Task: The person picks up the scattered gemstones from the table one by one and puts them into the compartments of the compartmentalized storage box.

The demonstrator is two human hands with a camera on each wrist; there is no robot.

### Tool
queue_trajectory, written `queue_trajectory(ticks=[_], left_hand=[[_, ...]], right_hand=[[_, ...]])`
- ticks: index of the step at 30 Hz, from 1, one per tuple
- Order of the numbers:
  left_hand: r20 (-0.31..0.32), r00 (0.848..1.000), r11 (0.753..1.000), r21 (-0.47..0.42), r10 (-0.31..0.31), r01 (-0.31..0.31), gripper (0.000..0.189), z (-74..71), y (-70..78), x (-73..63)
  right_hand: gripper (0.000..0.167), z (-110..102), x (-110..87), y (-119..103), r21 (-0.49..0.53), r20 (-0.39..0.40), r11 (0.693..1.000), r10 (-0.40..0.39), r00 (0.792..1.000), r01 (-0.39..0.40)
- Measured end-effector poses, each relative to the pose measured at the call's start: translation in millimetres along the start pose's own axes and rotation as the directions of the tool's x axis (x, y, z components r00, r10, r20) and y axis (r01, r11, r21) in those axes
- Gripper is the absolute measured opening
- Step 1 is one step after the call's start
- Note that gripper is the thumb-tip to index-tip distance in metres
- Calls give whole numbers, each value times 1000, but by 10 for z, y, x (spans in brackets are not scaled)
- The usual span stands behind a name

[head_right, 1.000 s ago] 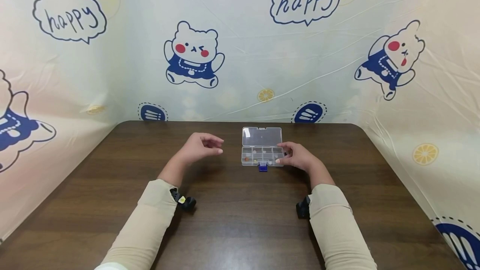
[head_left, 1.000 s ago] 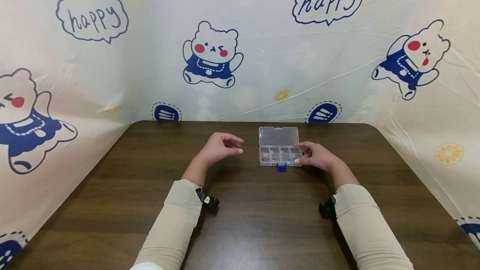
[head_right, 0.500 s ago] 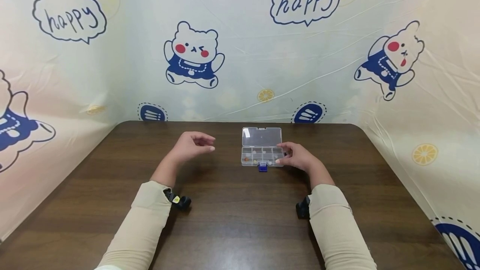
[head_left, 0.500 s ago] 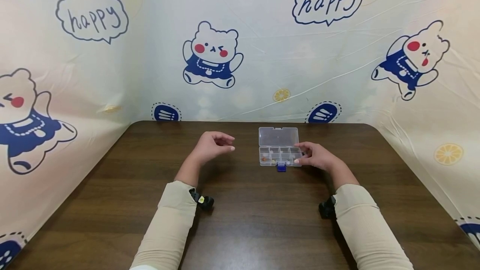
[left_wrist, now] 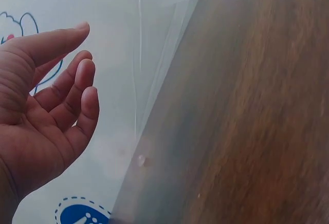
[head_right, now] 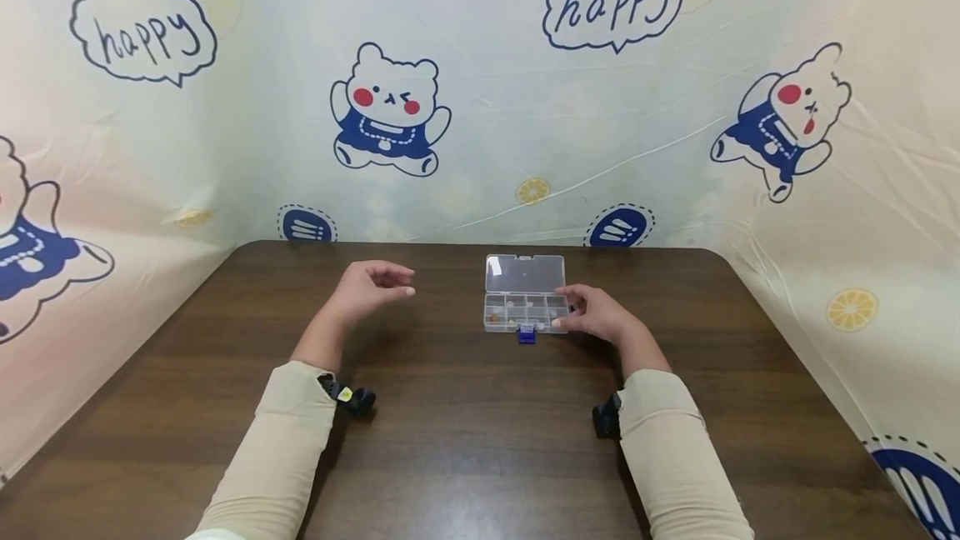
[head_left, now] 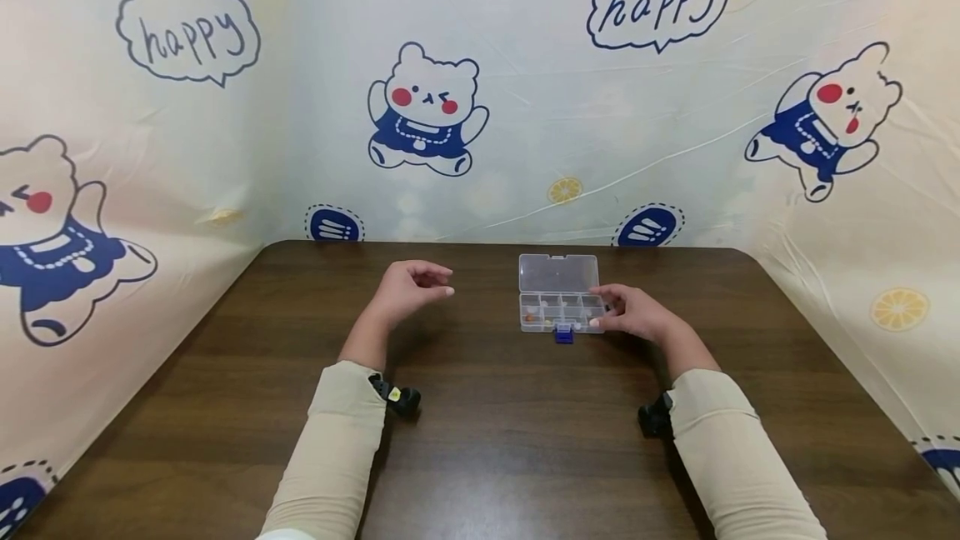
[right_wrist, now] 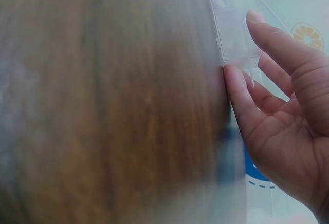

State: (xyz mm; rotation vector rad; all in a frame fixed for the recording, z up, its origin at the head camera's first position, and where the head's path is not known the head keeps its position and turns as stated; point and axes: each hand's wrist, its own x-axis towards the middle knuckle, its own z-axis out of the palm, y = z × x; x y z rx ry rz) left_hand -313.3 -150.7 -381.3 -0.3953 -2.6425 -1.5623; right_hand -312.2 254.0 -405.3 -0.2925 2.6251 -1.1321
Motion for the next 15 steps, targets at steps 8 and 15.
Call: queue_trajectory(ticks=[8,15], left_hand=[[-16,1000,1000,11,-22,23,31,-87,-102,3],[-28,997,998,16,-66,67,34,-188,-235,-24]], right_hand=[[69,4,-10,21,2,-6,1000,-2,1000,2],[69,8,-5,8,-1,-11,1000,-7,1000,7]])
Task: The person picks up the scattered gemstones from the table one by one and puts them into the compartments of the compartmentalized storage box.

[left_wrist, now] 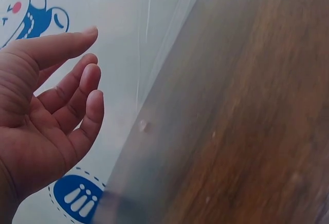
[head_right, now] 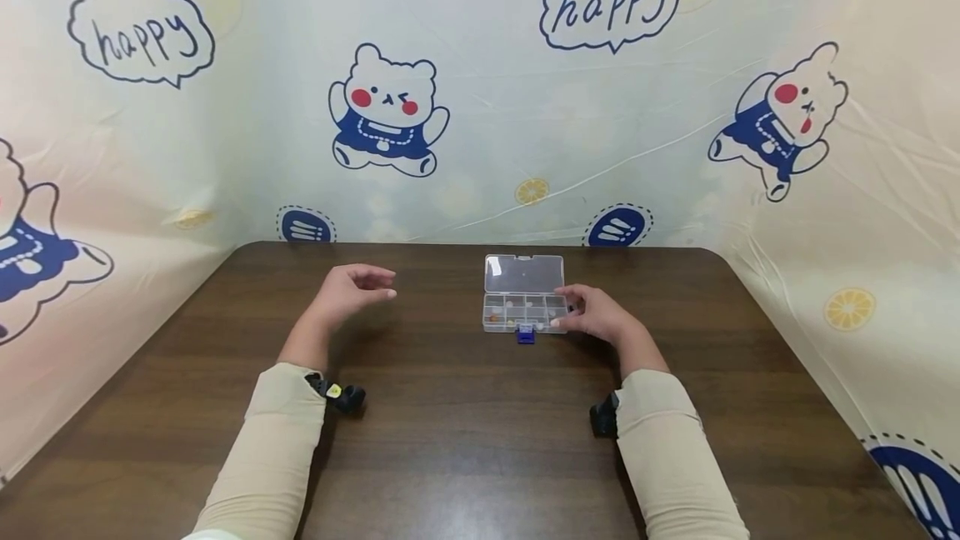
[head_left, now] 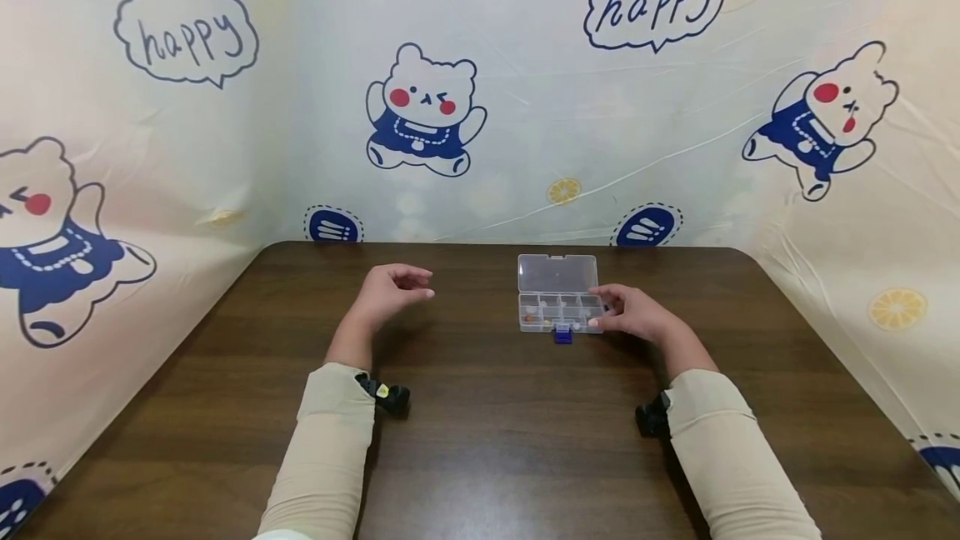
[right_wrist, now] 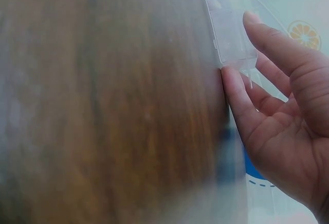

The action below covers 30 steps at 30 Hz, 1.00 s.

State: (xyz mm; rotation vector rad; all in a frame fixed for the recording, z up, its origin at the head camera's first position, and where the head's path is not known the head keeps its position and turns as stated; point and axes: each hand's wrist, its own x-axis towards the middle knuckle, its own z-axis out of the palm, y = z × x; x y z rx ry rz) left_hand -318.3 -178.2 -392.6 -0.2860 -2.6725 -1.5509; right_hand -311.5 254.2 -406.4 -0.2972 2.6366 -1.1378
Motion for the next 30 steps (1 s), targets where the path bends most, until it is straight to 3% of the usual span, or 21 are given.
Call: queue_trajectory(ticks=[17,30], left_hand=[[-23,993,992,-46,-119,118,42,-148,-255,17],[-26,991,991,-26,-130,129,40,-98,-429,26]], right_hand=[[70,-1,11,9,11,11,1000,-7,1000,7],[69,-1,26,26,6,13,1000,-16,1000,16]])
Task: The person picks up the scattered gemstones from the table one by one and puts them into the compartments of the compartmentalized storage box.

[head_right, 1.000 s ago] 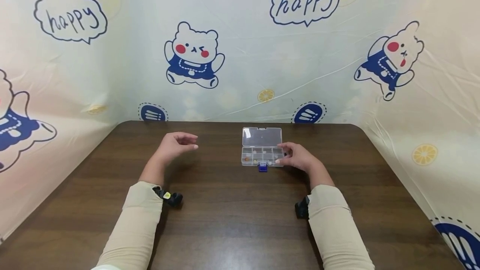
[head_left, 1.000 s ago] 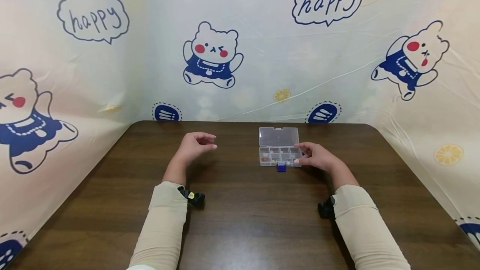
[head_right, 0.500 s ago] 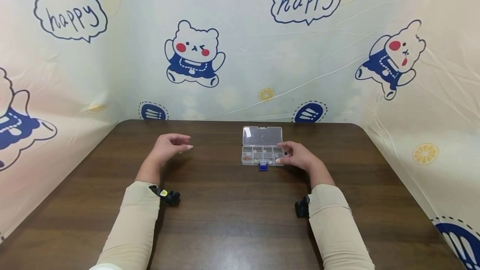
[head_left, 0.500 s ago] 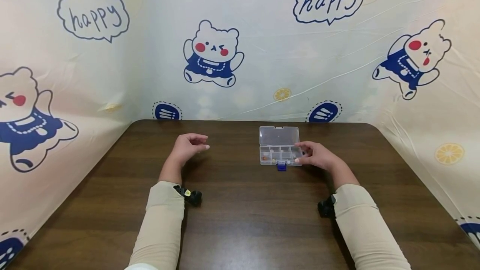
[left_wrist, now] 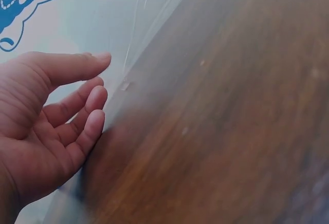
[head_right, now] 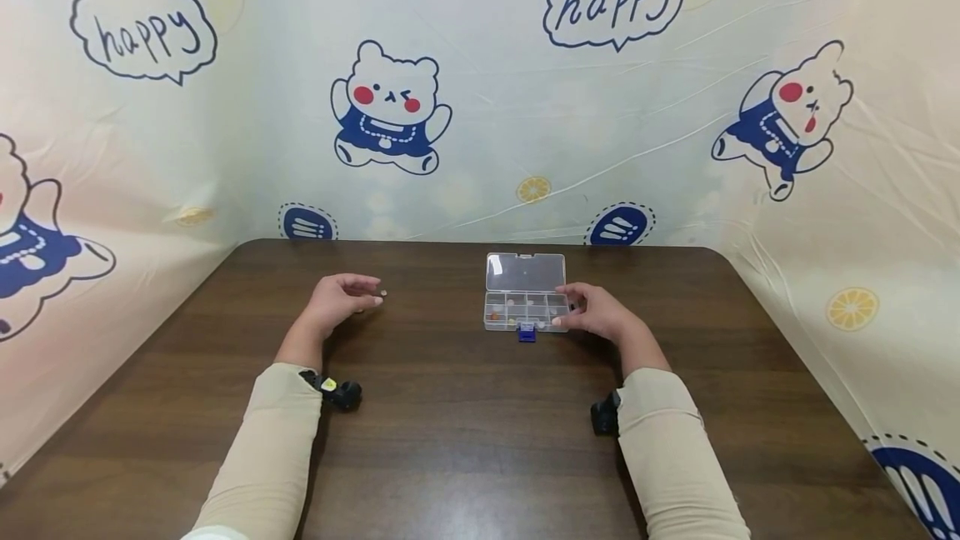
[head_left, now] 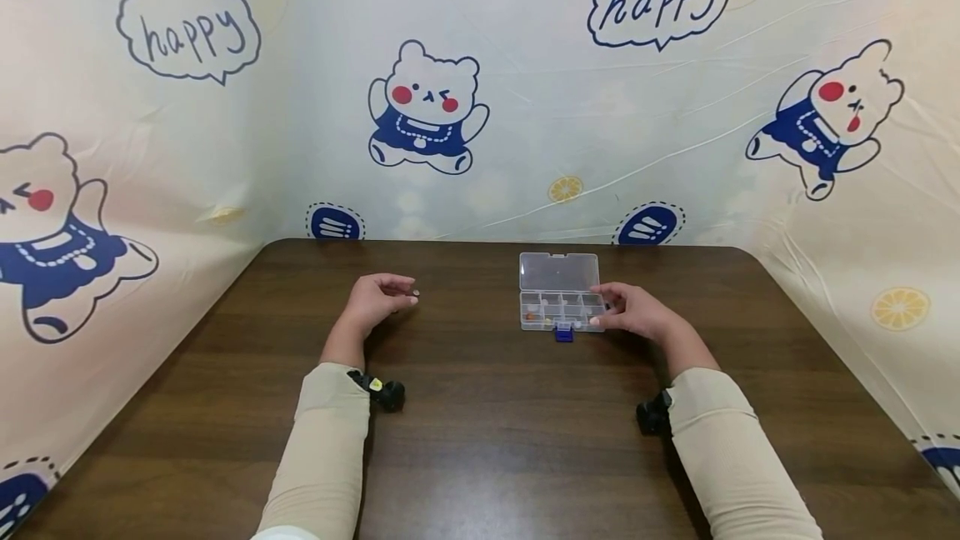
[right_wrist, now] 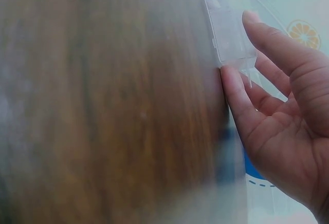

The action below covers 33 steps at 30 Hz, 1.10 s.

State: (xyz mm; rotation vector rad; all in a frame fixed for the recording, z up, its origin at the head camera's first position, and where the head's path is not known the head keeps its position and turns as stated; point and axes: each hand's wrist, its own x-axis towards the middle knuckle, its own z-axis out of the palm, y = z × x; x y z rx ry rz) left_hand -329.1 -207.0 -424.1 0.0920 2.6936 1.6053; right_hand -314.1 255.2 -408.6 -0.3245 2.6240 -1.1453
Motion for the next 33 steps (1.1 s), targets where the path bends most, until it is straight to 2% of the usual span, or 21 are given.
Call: queue_trajectory(ticks=[6,13,17,23,33], left_hand=[[30,1000,999,51,-8,7,40,28,-49,21],[35,999,991,130,-15,11,38,14,-68,96],[59,998,980,201,-8,-4,36,-1,-50,150],[116,993,946,322,6,-44,36,-18,4,218],[186,982,935,353,-38,-31,30,-54,49,262]], right_hand=[[69,11,-5,1,-14,3,1000,4,1000,-4],[70,22,-6,-2,-18,-4,1000,1,1000,-1],[70,19,-11,-5,-18,-4,1000,12,1000,-12],[69,1,-12,-17,-16,-5,1000,8,1000,-8],[68,-9,-10,-8,-2,6,1000,6,1000,-6]])
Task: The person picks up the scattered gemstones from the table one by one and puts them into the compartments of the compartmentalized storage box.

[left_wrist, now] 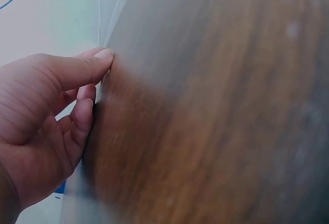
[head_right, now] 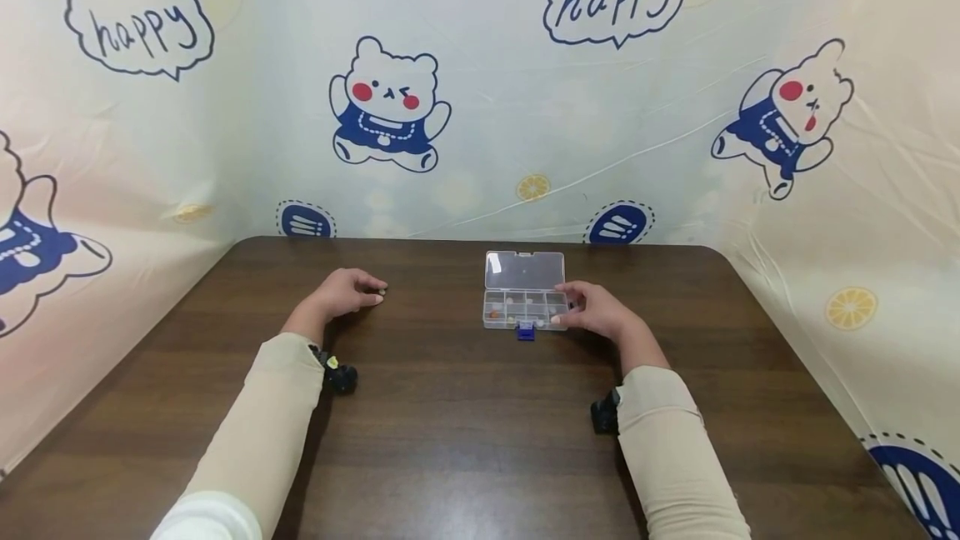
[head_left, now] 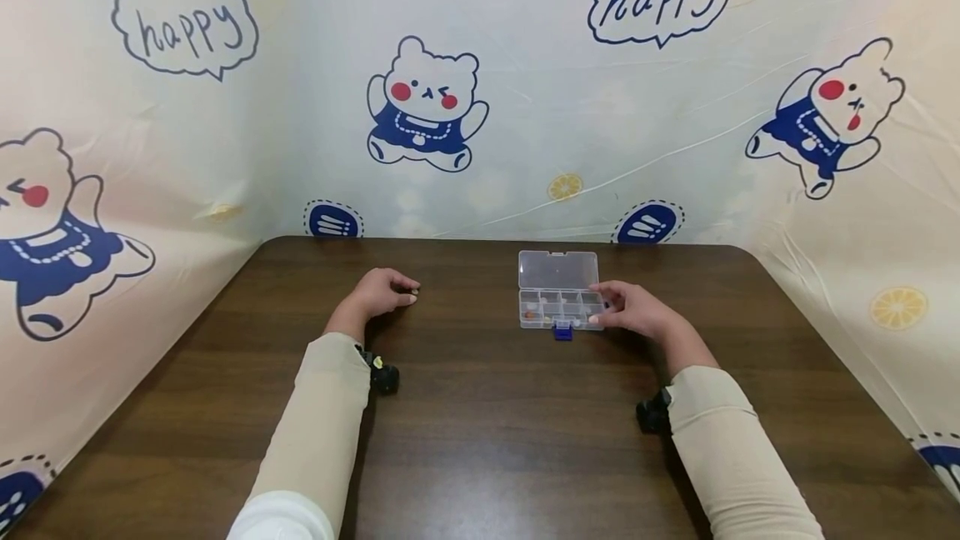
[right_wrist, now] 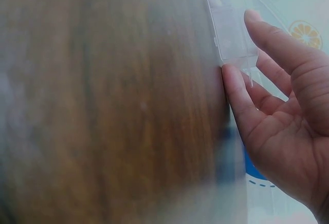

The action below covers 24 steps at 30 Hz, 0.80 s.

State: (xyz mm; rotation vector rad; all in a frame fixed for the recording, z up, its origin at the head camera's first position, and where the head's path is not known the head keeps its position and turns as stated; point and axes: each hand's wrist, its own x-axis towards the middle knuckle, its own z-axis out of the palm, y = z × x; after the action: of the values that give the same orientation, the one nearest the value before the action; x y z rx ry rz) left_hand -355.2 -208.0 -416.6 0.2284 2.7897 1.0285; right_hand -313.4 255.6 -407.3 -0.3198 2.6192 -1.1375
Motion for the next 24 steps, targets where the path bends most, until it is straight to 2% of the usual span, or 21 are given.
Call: queue_trajectory(ticks=[16,24], left_hand=[[-15,1000,1000,30,1,0,16,4,-61,-16],[-34,998,997,61,44,-42,15,24,-42,-14]], right_hand=[[68,6,3,2,-5,6,1000,-21,1000,21],[69,-4,-10,-8,-17,1,999,-29,1000,29]])
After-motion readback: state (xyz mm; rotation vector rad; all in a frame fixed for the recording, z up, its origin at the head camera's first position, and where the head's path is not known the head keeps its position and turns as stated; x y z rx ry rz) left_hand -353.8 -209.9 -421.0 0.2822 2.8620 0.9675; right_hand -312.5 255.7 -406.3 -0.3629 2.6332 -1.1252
